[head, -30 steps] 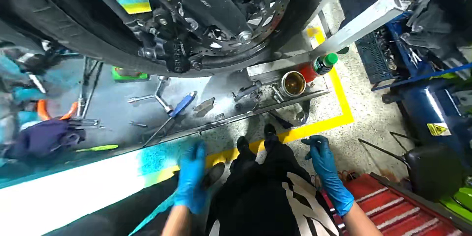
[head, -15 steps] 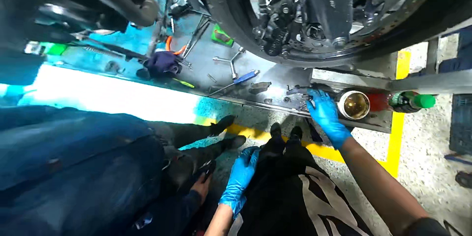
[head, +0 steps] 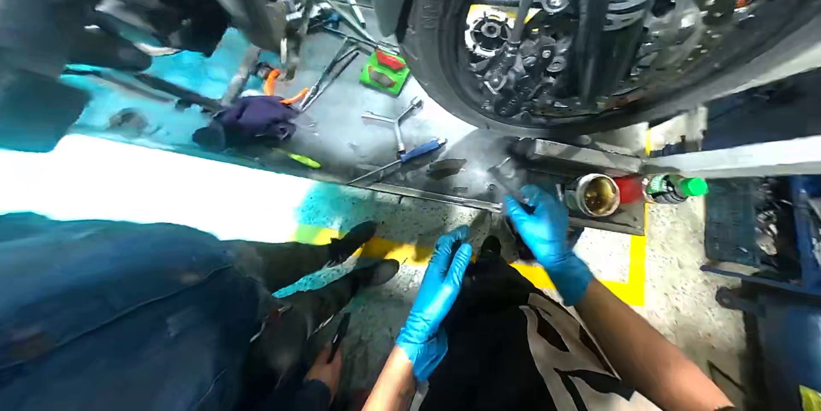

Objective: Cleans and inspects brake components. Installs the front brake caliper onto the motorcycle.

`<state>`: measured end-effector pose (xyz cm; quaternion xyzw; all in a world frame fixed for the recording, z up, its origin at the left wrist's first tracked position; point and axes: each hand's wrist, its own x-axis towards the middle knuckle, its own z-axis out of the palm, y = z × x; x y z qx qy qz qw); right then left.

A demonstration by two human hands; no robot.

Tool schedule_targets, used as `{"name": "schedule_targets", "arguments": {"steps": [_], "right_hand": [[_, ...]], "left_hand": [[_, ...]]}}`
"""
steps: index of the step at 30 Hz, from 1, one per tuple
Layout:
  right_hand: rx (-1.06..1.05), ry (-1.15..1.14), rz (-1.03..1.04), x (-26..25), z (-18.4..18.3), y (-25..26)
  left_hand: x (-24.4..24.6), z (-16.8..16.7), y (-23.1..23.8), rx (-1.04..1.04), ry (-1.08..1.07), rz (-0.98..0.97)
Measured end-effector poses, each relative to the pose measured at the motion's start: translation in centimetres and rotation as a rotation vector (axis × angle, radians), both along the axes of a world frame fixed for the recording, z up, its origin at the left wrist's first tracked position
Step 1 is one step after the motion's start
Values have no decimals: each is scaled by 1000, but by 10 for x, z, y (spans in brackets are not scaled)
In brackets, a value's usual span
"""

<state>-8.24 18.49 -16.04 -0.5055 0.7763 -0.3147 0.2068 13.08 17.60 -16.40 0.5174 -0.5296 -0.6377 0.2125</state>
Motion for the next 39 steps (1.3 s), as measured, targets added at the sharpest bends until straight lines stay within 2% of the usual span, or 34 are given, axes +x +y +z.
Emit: {"name": "schedule_targets", "arguments": {"steps": [3,5,7,10,13,15,17,19,24,28,34,39], "right_hand": [[13,-129,45,39,5,17],[74,-113,208,47,8,35],[105,-104,214,38,15,61],[179,-146,-94,-1,15,108],[226,-126,-412,-48,0,145],[154,-96,-490,-75,-8,154],[98,-31,-443,-96,-18,149],[132,118,-331,-114,-34,138],[396,363,-58,-154,-66,73],[292,409,85,-160,-85,72],[332,367,42,-160,-101,51],[364,425,50,-155,-113,50]], "left_hand": [[-34,0,-13,67,220,12],[-48,-3,-15,133,261,114],[-44,-8,-16,197,263,114],[-25,-15,-13,182,248,16],[-15,-5,-11,248,115,29],[-11,1,-9,231,77,60],[-7,3,-7,154,97,97],[-5,5,-3,143,93,123],[-22,36,-5,131,1,144],[-16,41,6,-16,-53,174],[-22,49,11,-93,-28,262],[-21,46,10,-100,-13,272]]}}
